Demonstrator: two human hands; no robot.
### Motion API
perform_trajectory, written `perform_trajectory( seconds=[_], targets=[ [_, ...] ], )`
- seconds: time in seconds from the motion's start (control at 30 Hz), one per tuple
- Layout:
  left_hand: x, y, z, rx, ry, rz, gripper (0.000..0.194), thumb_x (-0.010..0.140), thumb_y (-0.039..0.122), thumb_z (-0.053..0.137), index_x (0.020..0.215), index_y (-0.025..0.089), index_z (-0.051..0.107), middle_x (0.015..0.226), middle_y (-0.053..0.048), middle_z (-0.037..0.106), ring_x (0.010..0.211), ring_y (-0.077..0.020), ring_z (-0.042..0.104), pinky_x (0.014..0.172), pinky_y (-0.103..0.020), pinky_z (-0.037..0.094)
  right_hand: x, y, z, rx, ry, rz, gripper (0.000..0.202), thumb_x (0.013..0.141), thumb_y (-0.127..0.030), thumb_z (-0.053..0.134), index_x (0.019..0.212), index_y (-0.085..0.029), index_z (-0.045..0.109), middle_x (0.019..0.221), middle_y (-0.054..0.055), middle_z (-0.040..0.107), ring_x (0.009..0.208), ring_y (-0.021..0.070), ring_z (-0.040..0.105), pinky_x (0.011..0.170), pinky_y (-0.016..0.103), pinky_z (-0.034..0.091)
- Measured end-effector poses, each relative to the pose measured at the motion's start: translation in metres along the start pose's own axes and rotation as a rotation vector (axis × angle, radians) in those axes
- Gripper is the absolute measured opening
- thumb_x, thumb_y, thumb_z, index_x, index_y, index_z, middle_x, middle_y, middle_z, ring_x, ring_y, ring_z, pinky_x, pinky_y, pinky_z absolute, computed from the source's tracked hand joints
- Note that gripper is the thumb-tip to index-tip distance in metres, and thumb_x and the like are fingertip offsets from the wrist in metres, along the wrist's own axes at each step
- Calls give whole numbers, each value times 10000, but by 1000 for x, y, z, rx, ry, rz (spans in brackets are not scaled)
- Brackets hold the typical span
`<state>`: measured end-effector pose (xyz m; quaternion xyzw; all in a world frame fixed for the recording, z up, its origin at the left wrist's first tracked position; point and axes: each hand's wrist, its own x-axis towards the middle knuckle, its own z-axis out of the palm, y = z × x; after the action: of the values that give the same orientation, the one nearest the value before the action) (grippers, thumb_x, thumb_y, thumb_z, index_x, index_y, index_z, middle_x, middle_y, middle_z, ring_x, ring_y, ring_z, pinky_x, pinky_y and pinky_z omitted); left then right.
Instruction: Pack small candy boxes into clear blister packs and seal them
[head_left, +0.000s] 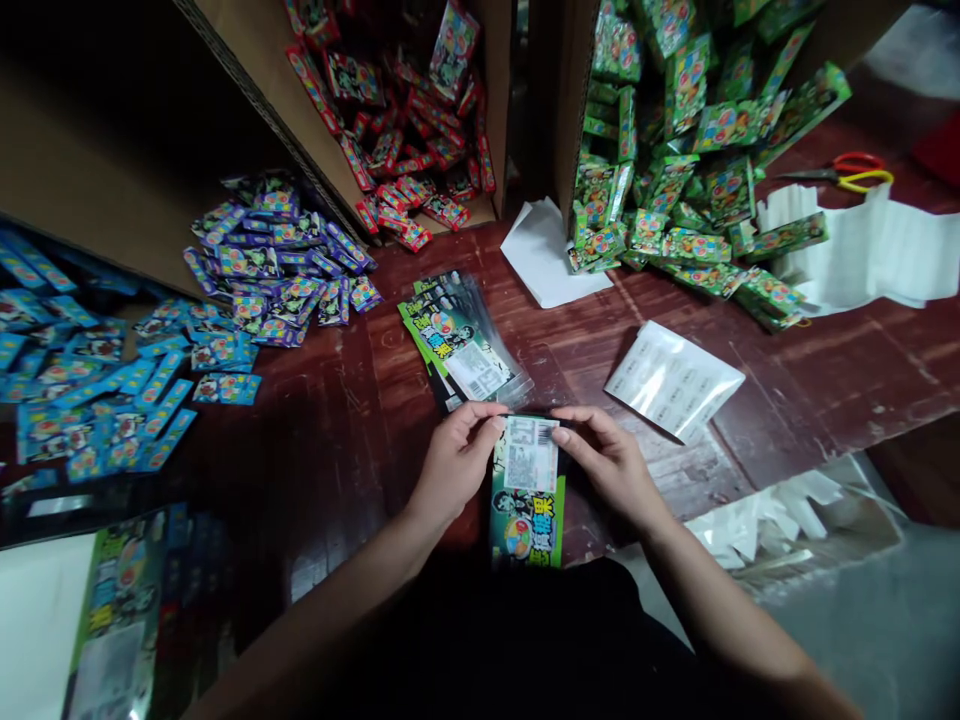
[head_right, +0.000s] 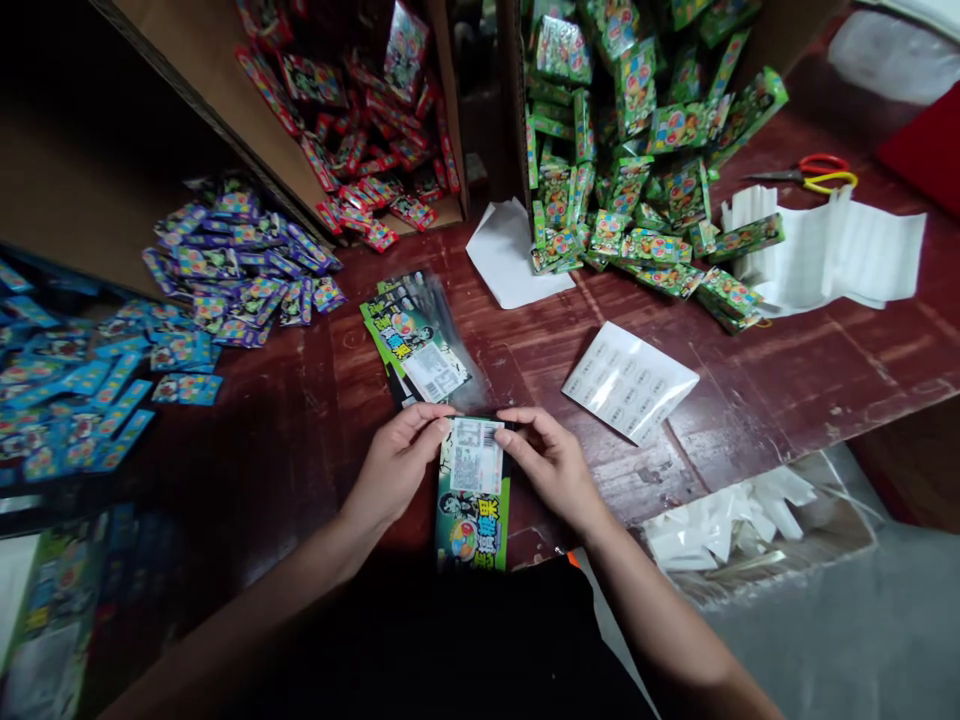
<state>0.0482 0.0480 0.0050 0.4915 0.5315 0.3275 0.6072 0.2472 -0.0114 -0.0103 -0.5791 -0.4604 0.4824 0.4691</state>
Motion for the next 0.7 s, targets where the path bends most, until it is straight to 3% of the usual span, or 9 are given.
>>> perform_trajectory(
  seconds=[0.13, 0.23, 0.3, 0.37, 0.43, 0.53, 0.7],
  targets=[
    [2, -1, 8, -70, 30, 24, 174, 882, 280, 646, 1020, 182, 685, 1148, -76, 736, 1036, -199, 667, 916, -325, 503, 8, -3, -7, -38, -19, -113, 218, 928, -388, 684, 1106, -263, 701, 1243, 65, 681, 1179, 230, 628, 1067, 432, 489],
    [5, 2, 7, -151, 19, -13, 337, 878, 250, 644, 1203, 199, 572, 1095, -68, 747, 926, -179, 683, 832, -318, 523, 7, 3, -3, -37, 8, -115, 221, 924, -378, 691, 1118, -273, 694, 1209, 61, 688, 1151, 220, 638, 1054, 426, 501],
    [6, 6, 3, -152, -22, -15, 415, 882, 238, 633, 1283, 207, 533, 1090, -63, 744, 906, -173, 684, 814, -311, 526, 5, 5, -1, 14, 36, -104, 363, 922, -378, 693, 1270, -302, 621, 1186, 57, 690, 1108, 211, 653, 998, 410, 538],
    [6, 13, -4, -60, -93, 4, 325, 894, 254, 622, 1213, 194, 628, 1086, -63, 744, 952, -183, 683, 857, -316, 524, 5, 3, -1, 47, 42, -109, 477, 923, -368, 693, 1376, -324, 547, 1164, 51, 696, 1067, 202, 667, 947, 393, 559],
    [6, 20, -9, 68, -148, 26, 231, 912, 307, 619, 1085, 193, 720, 1081, -61, 752, 1006, -203, 682, 902, -327, 521, 6, -4, -4, 9, -1, -132, 377, 925, -357, 694, 1294, -311, 633, 1143, 48, 707, 1059, 201, 669, 951, 384, 547],
    [8, 30, -12, 207, -173, 62, 214, 902, 372, 653, 992, 208, 755, 1072, -53, 766, 1006, -216, 693, 912, -338, 525, 9, -18, -9, -39, -72, -116, 153, 916, -374, 705, 999, -253, 749, 1076, 44, 728, 1016, 200, 672, 942, 365, 526],
    [22, 41, -1, 244, -262, 47, 171, 837, 354, 719, 900, 195, 714, 911, -38, 763, 873, -202, 706, 793, -305, 537, 17, -31, -12, 50, -25, 112, 276, 839, -464, 764, 895, -199, 712, 829, 5, 710, 714, 141, 615, 679, 280, 490]
  ],
)
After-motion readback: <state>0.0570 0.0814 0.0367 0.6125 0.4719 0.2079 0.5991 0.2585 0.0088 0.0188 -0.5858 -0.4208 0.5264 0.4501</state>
